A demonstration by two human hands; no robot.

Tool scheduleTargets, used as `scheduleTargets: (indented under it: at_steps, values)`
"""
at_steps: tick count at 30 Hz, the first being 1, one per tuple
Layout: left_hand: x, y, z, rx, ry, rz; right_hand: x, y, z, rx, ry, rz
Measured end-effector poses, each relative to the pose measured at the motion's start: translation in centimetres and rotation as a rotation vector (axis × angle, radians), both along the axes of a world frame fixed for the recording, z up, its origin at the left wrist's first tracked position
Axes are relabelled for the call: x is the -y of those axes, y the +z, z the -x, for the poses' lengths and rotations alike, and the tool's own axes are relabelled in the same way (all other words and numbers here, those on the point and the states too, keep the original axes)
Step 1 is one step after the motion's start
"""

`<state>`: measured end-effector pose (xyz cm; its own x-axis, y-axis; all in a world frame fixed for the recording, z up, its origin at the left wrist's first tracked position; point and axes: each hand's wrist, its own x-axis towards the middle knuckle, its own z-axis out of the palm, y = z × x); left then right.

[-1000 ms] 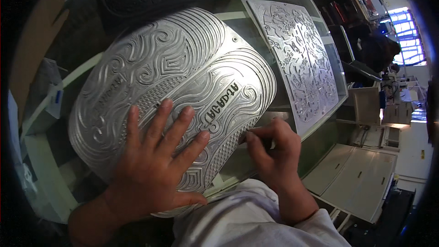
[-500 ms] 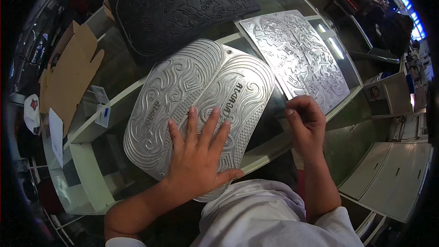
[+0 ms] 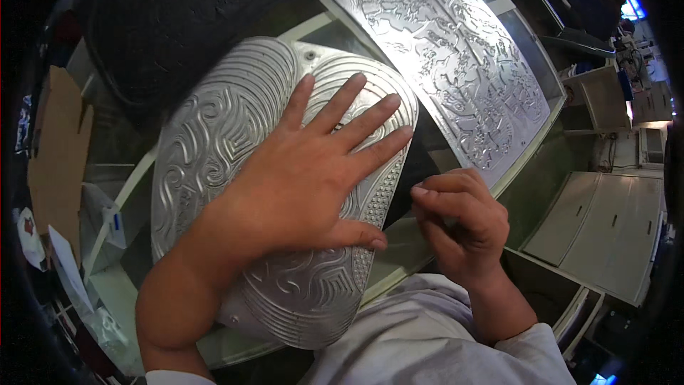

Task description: The person holds a patterned metal plate on a glass table and scrapes along its edges and grooves using a small hand tool.

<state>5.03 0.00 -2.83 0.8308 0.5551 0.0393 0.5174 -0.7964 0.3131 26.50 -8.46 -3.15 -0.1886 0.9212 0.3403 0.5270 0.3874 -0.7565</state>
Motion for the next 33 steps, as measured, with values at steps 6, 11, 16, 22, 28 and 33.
scheduleTargets:
  at_steps: [6, 11, 16, 22, 28, 33]
  values:
    - [0.0, -0.4, 0.2, 0.071, 0.012, 0.015, -0.5, 0.6, 0.7, 0.041, -0.052, 0.103]
    - [0.3, -1.0, 0.7, 0.161, 0.027, 0.009, -0.9, 0.7, 1.7, 0.196, -0.018, 0.044]
    - [0.6, -1.1, 0.8, 0.168, 0.06, 0.016, -0.9, 0.2, 2.0, 0.284, -0.047, -0.01]
    - [0.7, -1.1, 0.7, 0.129, 0.087, 0.005, -0.9, 0.2, 1.9, 0.341, -0.085, -0.028]
    - [0.6, -0.9, 1.3, 0.098, 0.106, -0.009, -1.6, 0.6, 1.5, 0.354, 0.016, -0.007]
    - [0.7, -0.6, 1.1, 0.062, 0.159, 0.004, -1.7, 0.5, 1.5, 0.322, 0.016, -0.008]
